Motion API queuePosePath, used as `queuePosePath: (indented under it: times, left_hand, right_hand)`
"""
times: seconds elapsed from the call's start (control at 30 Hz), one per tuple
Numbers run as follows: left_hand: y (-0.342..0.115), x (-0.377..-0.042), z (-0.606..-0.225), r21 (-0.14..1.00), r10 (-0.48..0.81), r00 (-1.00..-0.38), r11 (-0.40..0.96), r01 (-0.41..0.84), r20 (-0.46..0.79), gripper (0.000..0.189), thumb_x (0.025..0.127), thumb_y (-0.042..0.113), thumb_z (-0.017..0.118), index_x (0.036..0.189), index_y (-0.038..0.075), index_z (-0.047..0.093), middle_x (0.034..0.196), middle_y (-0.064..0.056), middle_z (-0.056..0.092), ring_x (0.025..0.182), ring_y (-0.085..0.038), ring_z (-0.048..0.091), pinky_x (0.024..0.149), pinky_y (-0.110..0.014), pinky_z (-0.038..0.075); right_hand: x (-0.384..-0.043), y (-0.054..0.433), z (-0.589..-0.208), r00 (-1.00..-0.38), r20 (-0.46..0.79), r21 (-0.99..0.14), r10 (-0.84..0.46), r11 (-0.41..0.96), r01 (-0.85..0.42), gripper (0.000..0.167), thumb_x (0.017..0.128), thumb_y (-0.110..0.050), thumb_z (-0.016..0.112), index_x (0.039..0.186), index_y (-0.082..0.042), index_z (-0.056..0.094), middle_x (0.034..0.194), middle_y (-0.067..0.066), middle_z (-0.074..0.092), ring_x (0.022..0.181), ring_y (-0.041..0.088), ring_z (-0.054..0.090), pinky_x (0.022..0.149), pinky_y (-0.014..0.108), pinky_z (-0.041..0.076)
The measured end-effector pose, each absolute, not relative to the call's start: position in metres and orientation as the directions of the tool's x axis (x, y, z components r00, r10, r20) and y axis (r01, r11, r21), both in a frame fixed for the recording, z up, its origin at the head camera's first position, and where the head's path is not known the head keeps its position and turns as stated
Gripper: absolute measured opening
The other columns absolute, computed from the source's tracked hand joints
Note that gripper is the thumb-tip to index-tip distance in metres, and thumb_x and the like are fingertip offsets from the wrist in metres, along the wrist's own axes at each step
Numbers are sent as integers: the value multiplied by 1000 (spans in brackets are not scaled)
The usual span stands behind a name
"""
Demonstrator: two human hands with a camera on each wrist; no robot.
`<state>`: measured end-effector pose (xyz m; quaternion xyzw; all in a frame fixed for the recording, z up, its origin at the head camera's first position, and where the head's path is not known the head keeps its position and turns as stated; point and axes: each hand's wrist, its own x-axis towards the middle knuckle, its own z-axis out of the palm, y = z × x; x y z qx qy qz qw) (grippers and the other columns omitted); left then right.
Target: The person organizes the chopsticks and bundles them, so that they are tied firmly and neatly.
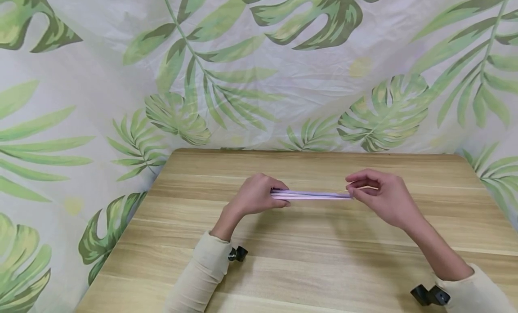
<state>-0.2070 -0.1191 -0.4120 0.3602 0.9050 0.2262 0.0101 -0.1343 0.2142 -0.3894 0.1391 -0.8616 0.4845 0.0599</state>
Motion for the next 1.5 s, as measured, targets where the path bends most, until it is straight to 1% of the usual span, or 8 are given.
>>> queuePosePath:
  times: [0.1,0.33,0.47,0.63,0.9,1.13,1.27,1.5]
  left_hand:
    - [-119,-208,-413,413,641,-751,648,640,158,23,84,34,94,102,22,86,90,10,81,68,-1,61,67,-25,50]
    - [-119,-207,-412,421,617,-757,642,641,213,20,83,33,94,99,24,85,85,11,79,65,-3,57,65,-26,48]
    - [-120,-208,-412,419,611,-756,638,646,236,18,85,33,93,98,24,85,83,13,78,64,-1,56,64,-24,47]
    - [-121,-208,-412,424,599,-760,637,644,254,18,86,33,92,99,23,84,84,12,78,65,-1,58,66,-24,48]
    - [-120,-208,-410,436,589,-764,634,639,263,20,84,33,93,99,22,85,85,11,79,67,-1,59,67,-24,49]
    - [-121,-208,-410,445,592,-758,621,646,274,21,84,33,93,100,22,85,85,11,79,66,1,59,66,-24,50]
    - [-123,-209,-409,449,592,-755,614,649,282,21,85,33,93,100,22,85,86,10,80,67,2,60,67,-24,51]
    - [-127,-209,-406,473,585,-761,606,640,281,20,84,32,93,100,21,85,87,10,80,68,1,62,67,-24,52]
  right_hand:
    - [-130,214,-393,-957,237,-828,-170,480,-290,23,95,-1,79,117,-3,77,113,16,79,97,0,74,82,14,59]
    - [-116,214,-400,-971,200,-849,-132,472,-239,22,96,-2,79,117,-5,77,111,13,80,95,-3,75,84,17,60]
    - [-111,216,-405,-976,184,-855,-114,470,-216,23,95,-1,80,118,-3,76,109,14,80,94,4,77,83,16,60]
    - [-110,217,-412,-982,160,-857,-105,478,-191,25,96,-7,80,120,-3,76,111,14,80,93,-2,73,81,14,59]
    - [-109,214,-421,-972,116,-880,-204,433,-195,27,99,-7,77,125,1,73,112,18,80,95,1,75,82,18,60]
    - [-109,211,-427,-969,92,-869,-228,457,-190,26,102,-18,75,124,-4,75,110,12,82,94,1,74,81,21,60]
    - [-110,211,-428,-967,76,-878,-244,443,-181,27,104,-22,73,125,-4,75,111,12,82,94,5,76,80,22,61]
    - [-112,210,-434,-951,92,-911,-295,362,-200,23,107,-14,66,125,0,73,110,20,80,95,10,78,83,28,63]
